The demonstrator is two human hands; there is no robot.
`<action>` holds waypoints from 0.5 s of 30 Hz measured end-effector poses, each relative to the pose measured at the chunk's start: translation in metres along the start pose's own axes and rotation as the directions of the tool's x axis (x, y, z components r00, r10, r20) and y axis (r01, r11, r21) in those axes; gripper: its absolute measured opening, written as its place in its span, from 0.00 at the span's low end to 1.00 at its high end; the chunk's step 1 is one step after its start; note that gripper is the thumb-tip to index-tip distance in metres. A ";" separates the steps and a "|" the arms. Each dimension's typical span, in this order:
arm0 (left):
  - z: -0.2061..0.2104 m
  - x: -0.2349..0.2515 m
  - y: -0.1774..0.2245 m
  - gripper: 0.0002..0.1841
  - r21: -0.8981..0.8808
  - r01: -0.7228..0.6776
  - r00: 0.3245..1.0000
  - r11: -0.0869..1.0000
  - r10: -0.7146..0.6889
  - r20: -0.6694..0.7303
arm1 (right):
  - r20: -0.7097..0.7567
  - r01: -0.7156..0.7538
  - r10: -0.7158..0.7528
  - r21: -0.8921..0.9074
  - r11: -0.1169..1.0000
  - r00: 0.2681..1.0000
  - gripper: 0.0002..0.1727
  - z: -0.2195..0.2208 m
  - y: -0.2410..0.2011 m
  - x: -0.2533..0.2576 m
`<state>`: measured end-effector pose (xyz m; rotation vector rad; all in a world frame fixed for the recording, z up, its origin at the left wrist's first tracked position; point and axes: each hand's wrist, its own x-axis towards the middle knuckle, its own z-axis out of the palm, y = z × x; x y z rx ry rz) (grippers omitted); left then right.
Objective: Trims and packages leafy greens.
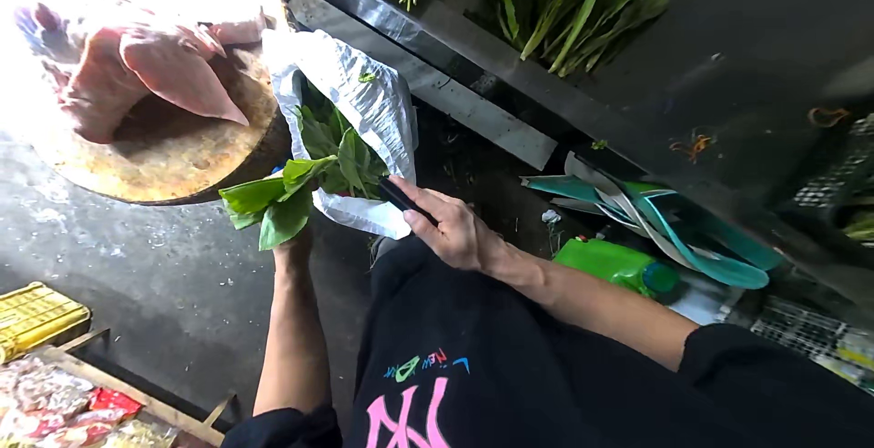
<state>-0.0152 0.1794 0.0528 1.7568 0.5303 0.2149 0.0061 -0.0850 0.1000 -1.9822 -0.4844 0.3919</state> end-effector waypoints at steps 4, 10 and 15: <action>0.001 0.013 -0.007 0.16 -0.297 -0.135 0.985 0.945 0.160 0.060 | 0.148 -0.189 0.171 0.113 0.976 0.974 0.28 0.010 0.028 -0.006; 0.010 0.020 0.014 0.11 -0.535 0.017 0.997 0.845 -0.054 -0.053 | 0.328 -0.701 0.634 0.148 0.698 0.701 0.28 0.000 0.058 -0.014; 0.028 0.021 0.022 0.03 -0.731 0.218 0.899 0.646 -0.424 -0.106 | 0.192 -0.450 0.420 0.149 0.881 0.887 0.30 -0.005 0.032 -0.001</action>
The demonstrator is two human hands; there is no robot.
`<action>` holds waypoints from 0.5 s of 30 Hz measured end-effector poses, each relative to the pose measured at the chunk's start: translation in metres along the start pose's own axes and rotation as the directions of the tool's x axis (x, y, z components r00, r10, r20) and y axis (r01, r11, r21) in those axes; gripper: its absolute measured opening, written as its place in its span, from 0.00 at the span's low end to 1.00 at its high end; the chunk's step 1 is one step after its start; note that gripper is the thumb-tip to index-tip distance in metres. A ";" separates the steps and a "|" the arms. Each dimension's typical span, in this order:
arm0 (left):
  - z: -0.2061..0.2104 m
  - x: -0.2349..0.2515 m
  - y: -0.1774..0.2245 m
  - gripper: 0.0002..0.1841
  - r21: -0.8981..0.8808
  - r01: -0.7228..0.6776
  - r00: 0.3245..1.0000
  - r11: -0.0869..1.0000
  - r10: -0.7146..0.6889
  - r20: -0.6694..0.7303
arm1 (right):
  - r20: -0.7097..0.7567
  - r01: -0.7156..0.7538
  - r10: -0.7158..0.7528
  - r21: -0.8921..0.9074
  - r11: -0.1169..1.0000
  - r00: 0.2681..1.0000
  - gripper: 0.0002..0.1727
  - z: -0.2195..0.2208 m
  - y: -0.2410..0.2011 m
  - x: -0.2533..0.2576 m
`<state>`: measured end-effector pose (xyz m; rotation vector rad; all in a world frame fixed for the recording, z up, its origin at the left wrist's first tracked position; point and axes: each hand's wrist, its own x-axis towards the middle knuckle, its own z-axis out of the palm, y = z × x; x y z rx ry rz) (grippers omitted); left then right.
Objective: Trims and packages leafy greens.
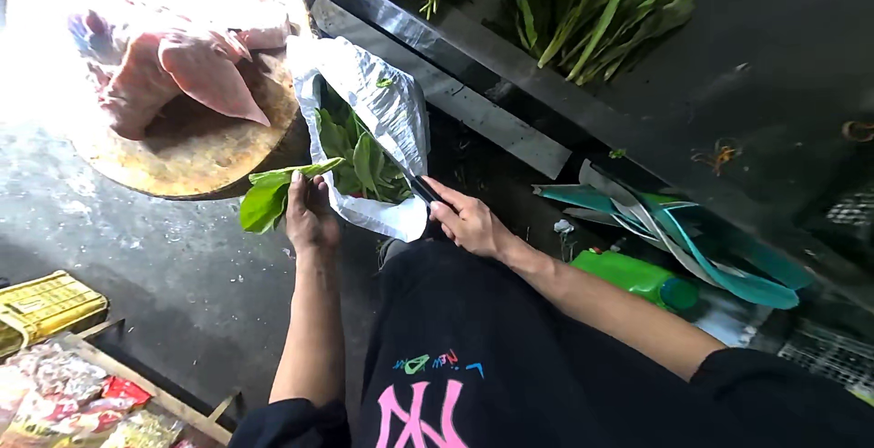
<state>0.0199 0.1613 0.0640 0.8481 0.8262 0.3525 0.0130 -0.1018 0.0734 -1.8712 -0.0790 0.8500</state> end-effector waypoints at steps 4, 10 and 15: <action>0.001 -0.004 -0.006 0.04 0.051 0.003 0.999 0.999 -0.005 0.039 | -0.086 0.287 -0.309 -0.200 0.937 0.947 0.30 0.006 -0.008 -0.003; 0.000 -0.004 -0.012 0.03 0.129 -0.152 0.985 0.980 0.140 0.098 | -0.084 0.320 -0.368 -0.342 0.884 0.926 0.29 0.017 -0.006 -0.009; -0.008 -0.007 -0.011 0.09 0.141 -0.096 0.973 0.985 0.063 0.220 | -0.086 0.190 -0.206 -0.164 0.968 0.975 0.29 0.011 -0.004 -0.010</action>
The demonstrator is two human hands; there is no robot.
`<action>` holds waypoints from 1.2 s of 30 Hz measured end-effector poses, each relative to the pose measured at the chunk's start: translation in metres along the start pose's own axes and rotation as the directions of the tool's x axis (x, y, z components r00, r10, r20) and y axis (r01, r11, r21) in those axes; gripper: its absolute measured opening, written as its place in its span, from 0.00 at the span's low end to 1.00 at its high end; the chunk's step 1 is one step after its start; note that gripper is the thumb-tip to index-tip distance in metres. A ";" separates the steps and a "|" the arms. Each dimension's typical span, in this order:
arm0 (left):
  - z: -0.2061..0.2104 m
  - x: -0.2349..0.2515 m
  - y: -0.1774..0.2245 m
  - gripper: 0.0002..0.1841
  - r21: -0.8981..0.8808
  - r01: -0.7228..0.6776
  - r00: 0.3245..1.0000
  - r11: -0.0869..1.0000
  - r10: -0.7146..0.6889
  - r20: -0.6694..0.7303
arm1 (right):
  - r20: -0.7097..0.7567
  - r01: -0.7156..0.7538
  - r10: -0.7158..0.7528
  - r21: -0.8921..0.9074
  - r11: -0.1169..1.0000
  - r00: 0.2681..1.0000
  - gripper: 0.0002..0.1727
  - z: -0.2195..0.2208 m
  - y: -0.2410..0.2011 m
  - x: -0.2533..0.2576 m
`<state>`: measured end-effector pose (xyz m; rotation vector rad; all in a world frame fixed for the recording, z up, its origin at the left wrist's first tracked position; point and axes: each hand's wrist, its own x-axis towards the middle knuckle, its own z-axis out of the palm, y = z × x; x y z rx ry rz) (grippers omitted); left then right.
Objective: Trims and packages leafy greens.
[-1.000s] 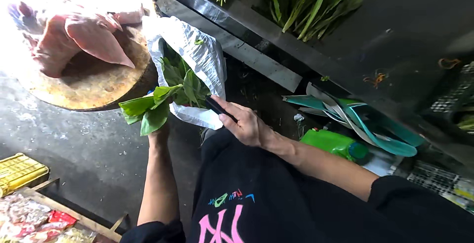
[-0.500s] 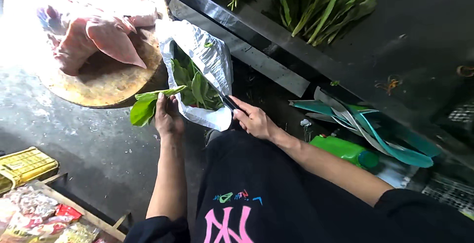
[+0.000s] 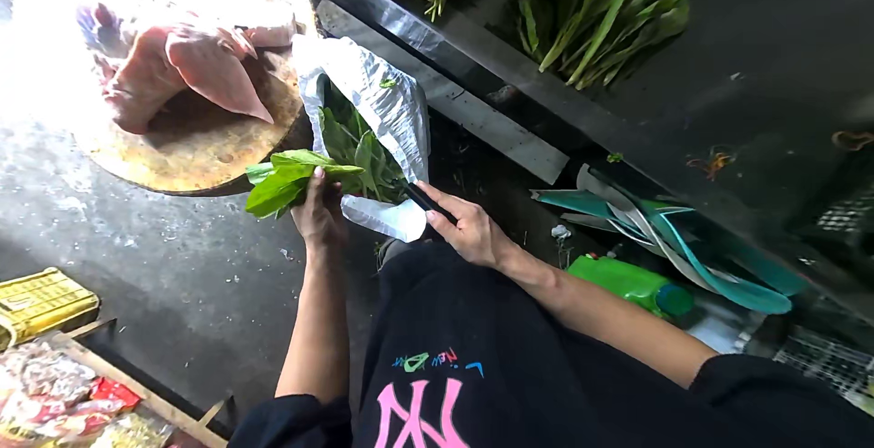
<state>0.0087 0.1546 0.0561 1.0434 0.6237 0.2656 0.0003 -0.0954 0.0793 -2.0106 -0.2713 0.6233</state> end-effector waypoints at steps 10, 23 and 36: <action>0.030 0.013 -0.010 0.28 -0.065 -0.083 0.741 0.994 0.105 0.663 | -0.280 -0.328 0.347 0.114 0.938 0.895 0.29 -0.084 0.061 -0.063; 0.202 -0.022 -0.058 0.17 0.133 -0.262 0.602 0.956 0.054 0.796 | -0.603 -0.262 0.494 0.434 0.862 0.626 0.30 -0.203 0.156 -0.173; 0.455 -0.031 -0.108 0.26 0.864 -0.504 0.846 0.020 -0.191 0.498 | -0.657 -0.259 0.607 0.554 0.791 0.447 0.30 -0.292 0.277 -0.298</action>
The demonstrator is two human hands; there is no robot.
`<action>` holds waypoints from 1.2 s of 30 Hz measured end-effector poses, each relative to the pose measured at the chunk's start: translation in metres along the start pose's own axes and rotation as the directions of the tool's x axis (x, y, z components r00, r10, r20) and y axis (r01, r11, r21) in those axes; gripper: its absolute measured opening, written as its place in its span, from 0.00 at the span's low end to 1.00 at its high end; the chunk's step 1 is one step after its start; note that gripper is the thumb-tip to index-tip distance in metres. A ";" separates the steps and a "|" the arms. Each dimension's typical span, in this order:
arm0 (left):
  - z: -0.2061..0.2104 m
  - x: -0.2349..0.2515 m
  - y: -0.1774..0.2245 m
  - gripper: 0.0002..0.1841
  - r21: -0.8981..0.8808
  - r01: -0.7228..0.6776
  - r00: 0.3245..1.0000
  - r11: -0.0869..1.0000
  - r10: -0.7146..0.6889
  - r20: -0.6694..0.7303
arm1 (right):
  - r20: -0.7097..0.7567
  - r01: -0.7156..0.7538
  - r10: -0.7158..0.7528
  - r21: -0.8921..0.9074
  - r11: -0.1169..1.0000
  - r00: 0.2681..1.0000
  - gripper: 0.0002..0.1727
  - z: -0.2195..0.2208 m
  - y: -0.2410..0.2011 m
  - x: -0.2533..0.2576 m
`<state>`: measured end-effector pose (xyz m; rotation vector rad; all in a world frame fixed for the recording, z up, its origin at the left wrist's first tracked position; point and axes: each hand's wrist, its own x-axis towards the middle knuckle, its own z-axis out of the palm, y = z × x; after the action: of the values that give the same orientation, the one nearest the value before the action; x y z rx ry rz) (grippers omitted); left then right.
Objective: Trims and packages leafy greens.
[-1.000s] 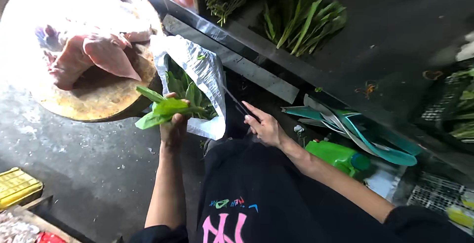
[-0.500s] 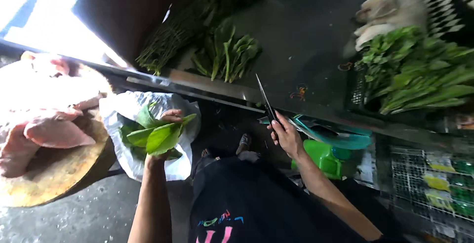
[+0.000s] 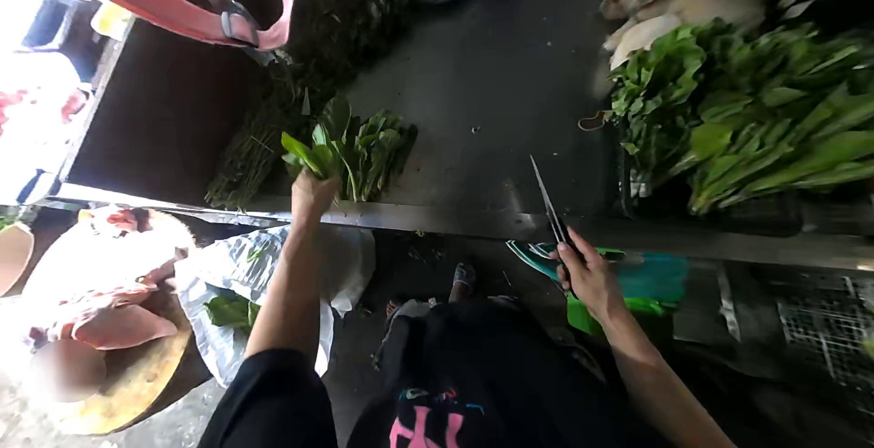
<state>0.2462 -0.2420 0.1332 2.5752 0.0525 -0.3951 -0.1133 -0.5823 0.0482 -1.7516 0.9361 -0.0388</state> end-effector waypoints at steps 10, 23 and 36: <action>0.058 0.018 -0.043 0.32 0.222 0.185 0.979 0.957 -0.199 0.043 | -0.042 0.001 0.000 0.032 0.999 0.999 0.29 -0.041 0.018 0.015; 0.103 -0.070 -0.091 0.22 -0.073 0.100 0.995 0.992 -0.102 -0.019 | -0.160 0.037 -0.133 -0.495 0.868 0.978 0.34 -0.027 0.026 0.067; 0.145 -0.087 0.003 0.19 -0.220 -0.247 0.932 0.944 0.294 0.211 | -0.181 -0.045 -0.028 -0.383 0.923 0.983 0.37 0.000 0.002 0.097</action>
<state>0.1242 -0.3149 0.0419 2.2858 -0.3354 -0.5640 -0.0475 -0.6404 0.0072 -2.1360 1.1444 -0.0103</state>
